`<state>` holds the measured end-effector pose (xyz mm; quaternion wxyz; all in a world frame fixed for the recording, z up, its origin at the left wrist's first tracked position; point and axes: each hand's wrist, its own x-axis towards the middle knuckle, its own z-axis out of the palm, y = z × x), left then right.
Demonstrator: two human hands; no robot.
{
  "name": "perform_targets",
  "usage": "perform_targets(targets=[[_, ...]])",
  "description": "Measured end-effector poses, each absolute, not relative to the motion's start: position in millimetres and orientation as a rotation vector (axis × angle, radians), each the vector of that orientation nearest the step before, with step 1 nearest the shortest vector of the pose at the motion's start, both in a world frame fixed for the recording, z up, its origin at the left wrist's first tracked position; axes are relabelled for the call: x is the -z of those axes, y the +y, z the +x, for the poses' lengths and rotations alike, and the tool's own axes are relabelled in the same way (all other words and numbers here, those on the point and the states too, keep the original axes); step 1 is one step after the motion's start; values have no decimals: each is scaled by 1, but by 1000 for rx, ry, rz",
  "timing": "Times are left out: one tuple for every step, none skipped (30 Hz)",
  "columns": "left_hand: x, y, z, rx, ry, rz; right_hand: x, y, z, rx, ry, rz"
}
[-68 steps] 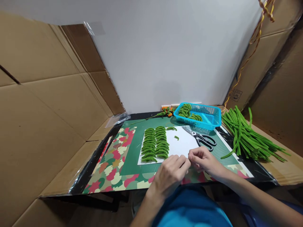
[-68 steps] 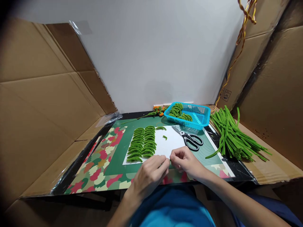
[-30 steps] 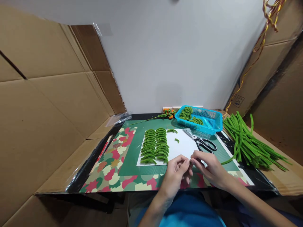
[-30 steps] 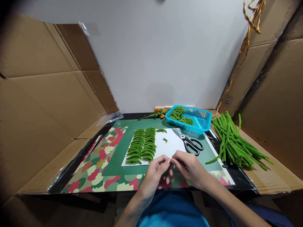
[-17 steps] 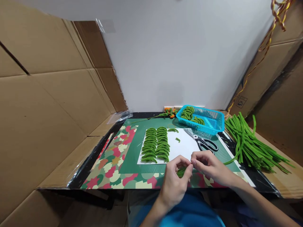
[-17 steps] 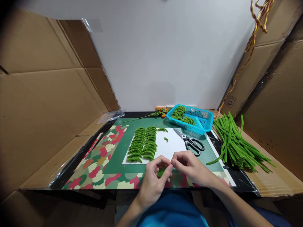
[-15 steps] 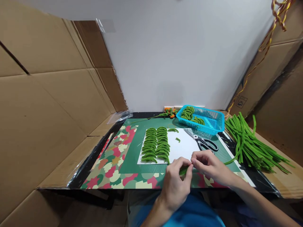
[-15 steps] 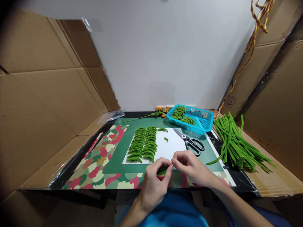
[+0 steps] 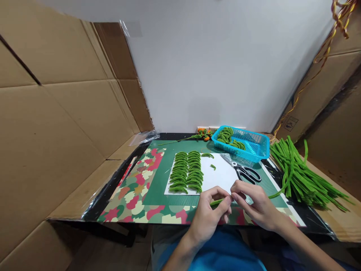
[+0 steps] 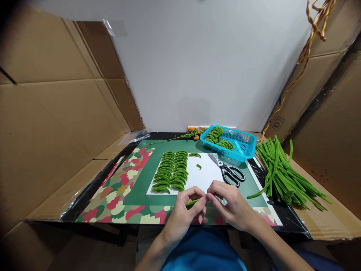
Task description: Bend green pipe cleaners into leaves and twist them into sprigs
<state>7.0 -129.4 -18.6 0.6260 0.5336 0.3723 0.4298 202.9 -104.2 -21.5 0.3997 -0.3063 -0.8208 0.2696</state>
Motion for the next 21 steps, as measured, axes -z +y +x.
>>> perform_targets(targets=[[18,-131,7,-1016,879,1261,19,-105,202,-755,-2056,-809],[18,-132,8,-1044,914,1323,17,-106,201,-826,-2032,-844],[17,-134,8,-1065,952,1401,16,-106,200,-880,-2008,-875],[15,-135,8,-1077,986,1479,15,-107,200,-907,-1991,-895],[14,-135,7,-1078,1006,1541,16,-108,200,-907,-1989,-903],[13,-135,7,-1070,1006,1574,18,-108,200,-880,-1997,-901],[12,-135,6,-1055,986,1567,20,-108,201,-831,-2016,-885],[12,-133,5,-1030,949,1515,22,-108,202,-766,-2037,-857],[12,-132,4,-995,903,1434,25,-108,203,-702,-2059,-822],[12,-130,3,-956,855,1348,26,-109,203,-647,-2076,-785],[12,-129,2,-921,812,1278,27,-109,204,-609,-2083,-751],[12,-128,2,-895,780,1234,27,-110,203,-596,-2081,-731],[12,-128,1,-881,761,1220,27,-111,202,-611,-2070,-729],[12,-128,1,-884,760,1240,26,-112,201,-652,-2047,-747],[12,-129,2,-902,781,1295,25,-113,199,-712,-2011,-782],[13,-130,2,-935,827,1388,24,-114,197,-787,-1959,-828],[14,-130,3,-979,889,1532,24,-114,194,-873,-1892,-881],[16,-130,3,-1026,952,1723,25,-114,191,-972,-1815,-929],[19,-130,4,-1069,1011,1949,26,-113,189,-1085,-1734,-963],[22,-129,4,-1096,1037,2190,27,-112,187,-1205,-1654,-983],[25,-128,5,-1106,1043,2394,28,-110,185,-1317,-1582,-989]])
